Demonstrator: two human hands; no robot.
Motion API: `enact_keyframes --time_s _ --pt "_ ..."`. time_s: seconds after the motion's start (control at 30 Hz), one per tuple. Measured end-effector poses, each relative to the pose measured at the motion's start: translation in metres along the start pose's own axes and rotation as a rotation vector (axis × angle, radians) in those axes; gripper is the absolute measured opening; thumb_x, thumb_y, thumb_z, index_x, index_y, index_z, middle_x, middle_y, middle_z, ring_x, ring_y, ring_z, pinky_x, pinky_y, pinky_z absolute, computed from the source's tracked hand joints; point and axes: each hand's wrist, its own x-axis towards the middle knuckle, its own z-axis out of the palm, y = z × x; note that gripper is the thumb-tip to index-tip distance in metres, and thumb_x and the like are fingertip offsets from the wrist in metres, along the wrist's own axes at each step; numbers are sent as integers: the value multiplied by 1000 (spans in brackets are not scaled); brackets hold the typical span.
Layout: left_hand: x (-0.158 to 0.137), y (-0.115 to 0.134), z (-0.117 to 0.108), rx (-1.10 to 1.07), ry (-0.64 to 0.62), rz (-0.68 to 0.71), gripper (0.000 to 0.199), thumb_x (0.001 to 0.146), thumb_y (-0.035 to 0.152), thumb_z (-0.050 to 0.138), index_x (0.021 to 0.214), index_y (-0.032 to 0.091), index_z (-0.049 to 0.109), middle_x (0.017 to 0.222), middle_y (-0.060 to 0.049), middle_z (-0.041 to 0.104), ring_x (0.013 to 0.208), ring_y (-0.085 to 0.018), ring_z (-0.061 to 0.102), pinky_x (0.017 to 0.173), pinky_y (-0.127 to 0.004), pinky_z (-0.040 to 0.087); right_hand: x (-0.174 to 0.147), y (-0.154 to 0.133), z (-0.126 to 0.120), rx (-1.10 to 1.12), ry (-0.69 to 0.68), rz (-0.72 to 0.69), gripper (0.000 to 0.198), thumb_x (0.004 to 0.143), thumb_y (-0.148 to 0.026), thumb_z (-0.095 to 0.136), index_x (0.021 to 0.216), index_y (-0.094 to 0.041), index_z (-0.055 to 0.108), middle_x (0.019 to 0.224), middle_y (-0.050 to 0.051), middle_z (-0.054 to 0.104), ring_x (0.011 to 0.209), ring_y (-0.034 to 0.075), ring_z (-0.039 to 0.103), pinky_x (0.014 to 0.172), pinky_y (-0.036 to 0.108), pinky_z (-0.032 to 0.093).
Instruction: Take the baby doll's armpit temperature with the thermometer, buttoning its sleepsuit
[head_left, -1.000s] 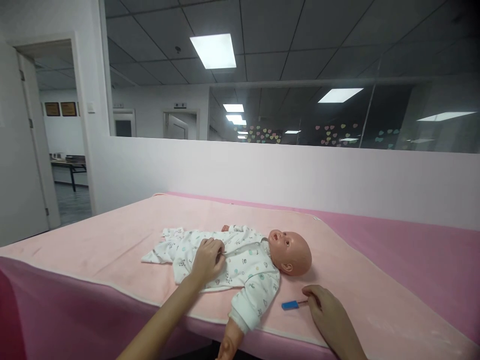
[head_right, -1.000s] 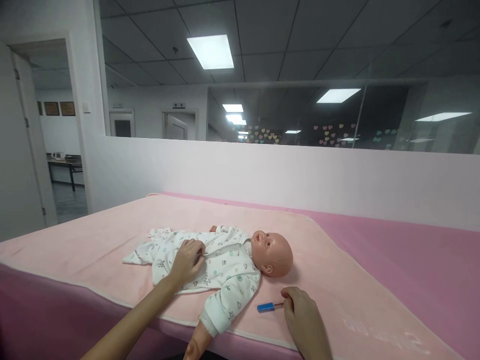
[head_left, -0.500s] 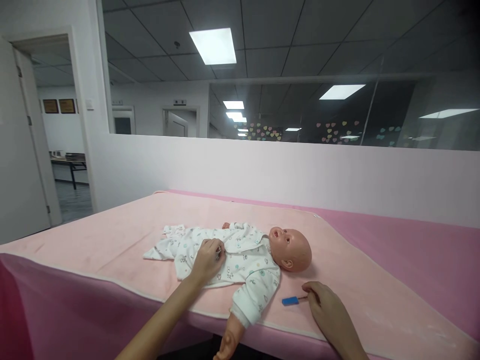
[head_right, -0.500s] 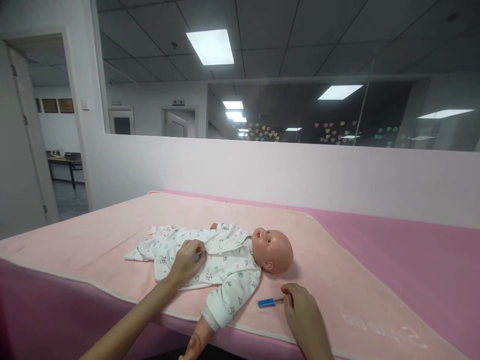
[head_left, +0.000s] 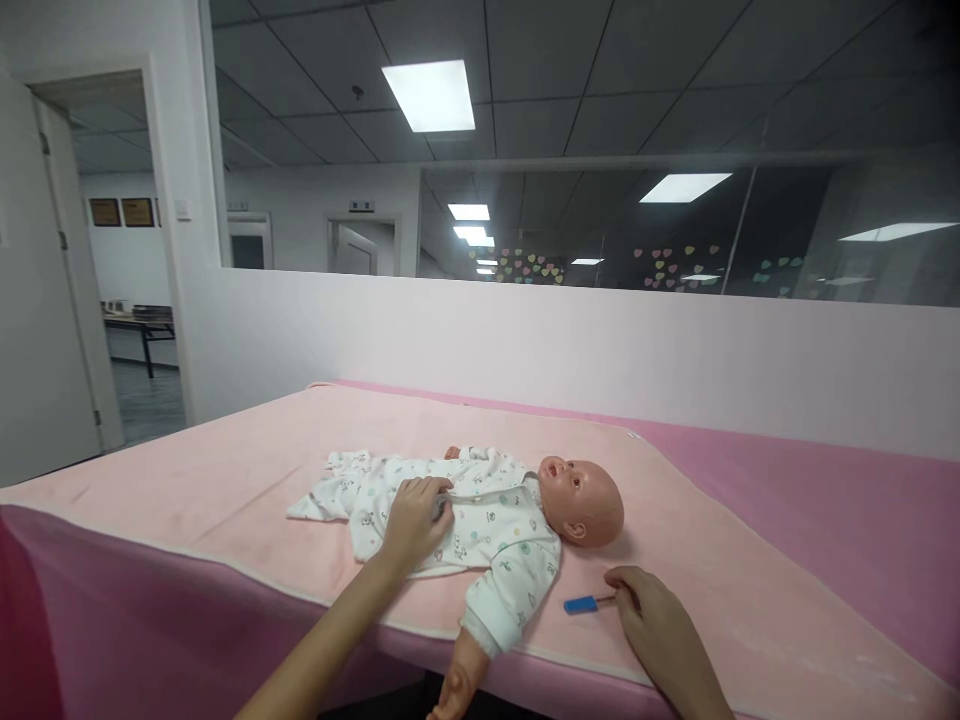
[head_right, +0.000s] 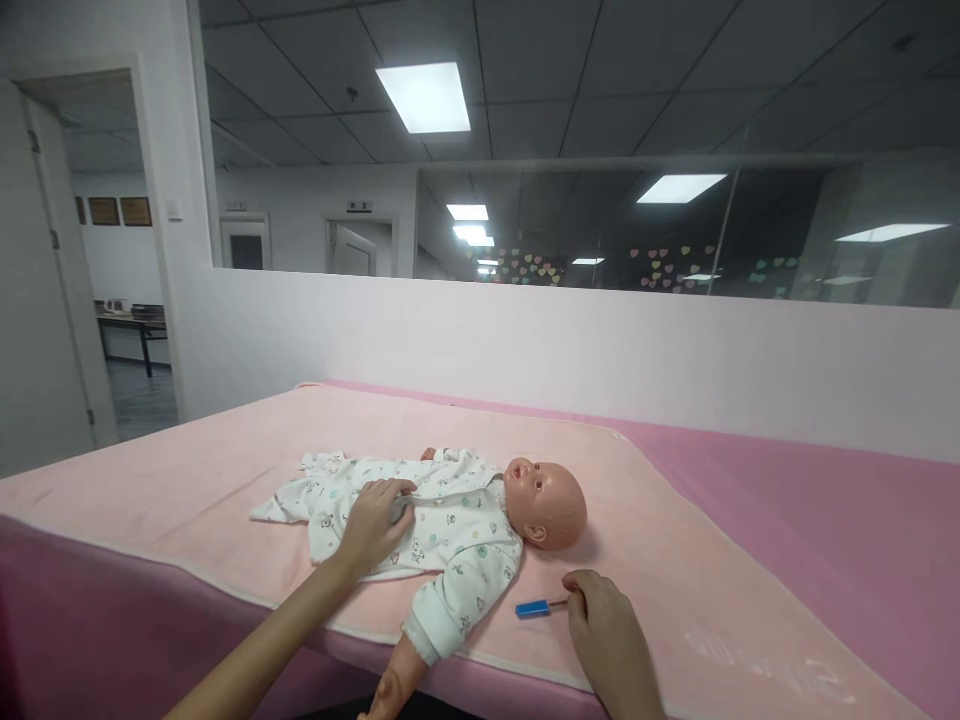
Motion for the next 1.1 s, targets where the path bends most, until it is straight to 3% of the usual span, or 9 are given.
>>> enact_keyframes --time_s 0.4,0.83,1.1 --pt "-1 -1 -1 -10 67 -23 13 79 19 43 84 20 55 74 -1 61 70 -16 53 72 -32 39 0 5 4 3 14 -5 32 77 -20 30 89 -15 59 95 8 63 92 19 56 85 31 39" --pt "-3 -5 1 -108 80 11 18 81 16 40 81 21 57 78 -1 63 75 -17 54 71 -32 41 2 7 7 -14 -15 -17 34 79 -20 27 91 -15 59 94 8 63 92 19 57 84 29 39" --pt "-1 -1 -4 -3 75 -11 16 78 19 44 89 21 56 85 -3 61 82 -20 51 76 -35 39 1 1 -5 -182 65 131 36 80 -21 28 92 -13 61 96 10 63 93 21 57 79 29 40"
